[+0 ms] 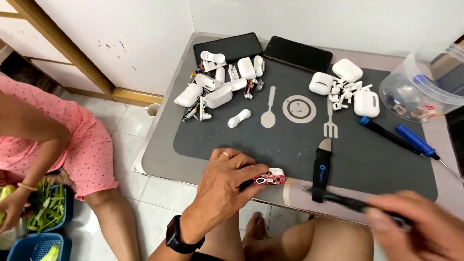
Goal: Disassembling small electronic earbud cases and marking internal components using hand tools.
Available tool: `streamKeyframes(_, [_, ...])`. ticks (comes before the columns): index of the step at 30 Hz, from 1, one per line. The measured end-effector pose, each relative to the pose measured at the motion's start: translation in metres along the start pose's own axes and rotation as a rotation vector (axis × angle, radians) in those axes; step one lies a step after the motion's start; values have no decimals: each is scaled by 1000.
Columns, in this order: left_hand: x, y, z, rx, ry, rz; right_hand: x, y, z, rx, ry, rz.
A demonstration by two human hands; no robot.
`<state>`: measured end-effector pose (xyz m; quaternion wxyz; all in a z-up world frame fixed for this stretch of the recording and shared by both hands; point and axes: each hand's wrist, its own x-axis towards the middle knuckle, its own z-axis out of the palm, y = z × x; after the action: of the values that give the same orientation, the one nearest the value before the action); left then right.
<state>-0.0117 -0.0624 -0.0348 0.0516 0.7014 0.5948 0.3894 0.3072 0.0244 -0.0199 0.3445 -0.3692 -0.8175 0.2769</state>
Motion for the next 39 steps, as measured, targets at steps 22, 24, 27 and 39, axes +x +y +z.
streamKeyframes(22, [-4,-1,-6,-17,9,12,33,-90,70,-145,182,-4])
streamKeyframes(24, [-3,-2,-5,-15,7,6,32,-90,69,-132,190,-6])
streamKeyframes(27, [-4,-1,-5,-12,-3,0,33,-91,70,-127,184,-4])
streamKeyframes(39, [-3,-1,-2,-11,8,-32,39,-99,71,-153,178,-88])
